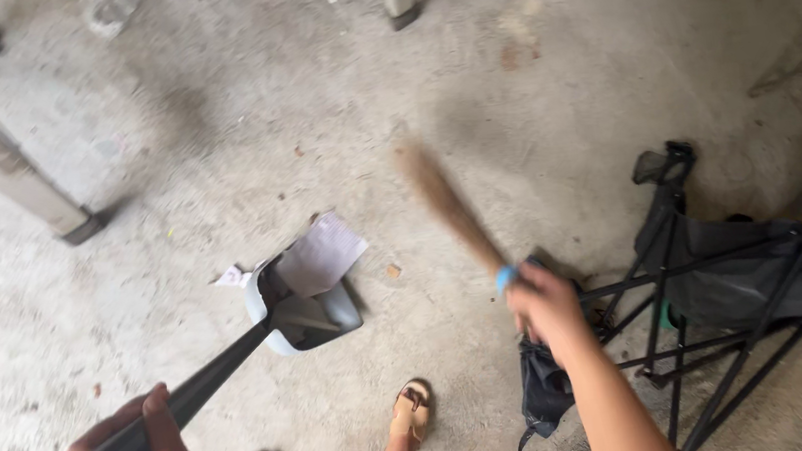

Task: The person sweeps dried leaves and paper scraps into a dustpan using a small broom and empties the collected debris into a trash bag and a bucket.

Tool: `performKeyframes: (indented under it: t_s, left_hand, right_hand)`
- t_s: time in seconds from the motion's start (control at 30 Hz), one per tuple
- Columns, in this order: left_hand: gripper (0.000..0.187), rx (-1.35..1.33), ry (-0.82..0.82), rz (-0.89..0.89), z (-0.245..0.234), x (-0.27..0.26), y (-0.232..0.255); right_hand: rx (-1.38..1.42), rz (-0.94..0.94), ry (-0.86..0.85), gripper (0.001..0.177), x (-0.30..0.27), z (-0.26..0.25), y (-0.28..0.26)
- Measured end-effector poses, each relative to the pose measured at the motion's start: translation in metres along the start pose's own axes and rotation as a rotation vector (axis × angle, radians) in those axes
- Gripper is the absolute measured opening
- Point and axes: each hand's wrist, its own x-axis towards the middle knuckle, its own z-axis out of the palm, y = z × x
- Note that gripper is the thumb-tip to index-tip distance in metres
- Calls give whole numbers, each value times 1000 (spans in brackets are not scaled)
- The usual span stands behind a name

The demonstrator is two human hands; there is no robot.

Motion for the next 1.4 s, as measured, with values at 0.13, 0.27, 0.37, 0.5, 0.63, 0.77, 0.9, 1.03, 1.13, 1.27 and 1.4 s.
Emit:
performKeyframes:
  t_s: [0.13, 0.27, 0.37, 0.5, 0.63, 0.77, 0.9, 1.03, 1.13, 1.27, 1.4]
  left_hand:
    - [19, 129, 70, -10, -47, -1, -11]
    - [16, 258, 174, 32, -94, 5, -20]
    - [14, 402, 270, -35, -108, 17, -31]
    - [17, 168, 330, -160, -115, 13, -60]
    - [21, -25, 330, 27, -119, 22, -91]
    - [22, 56, 311, 27, -126, 37, -110]
    - [16, 43, 233, 35, -130, 48, -114]
    - [25, 5, 149, -75, -122, 51, -98]
    - [17, -4, 125, -1, -118, 52, -88]
    - [22, -66, 163, -51, -121, 61, -85]
    - [23, -59, 119, -119, -135, 63, -85]
  right_hand:
    - [249, -134, 1, 32, 117, 76, -1]
    - [-169, -278, 7, 52, 127, 200, 19]
    - [-572, -278, -167, 34, 52, 266, 58]
    - [-894, -483, -361, 70, -65, 264, 69]
    - [-632, -173, -333, 59, -114, 188, 66]
    - [-570, -290, 100, 51, -83, 112, 91]
    - [274, 73, 71, 30, -24, 116, 118]
    - [194, 110, 10, 24, -52, 243, 132]
    - [-95, 101, -196, 51, -113, 309, 129]
    - [-392, -259, -319, 63, -160, 322, 128]
    - [-144, 19, -251, 56, -172, 248, 122]
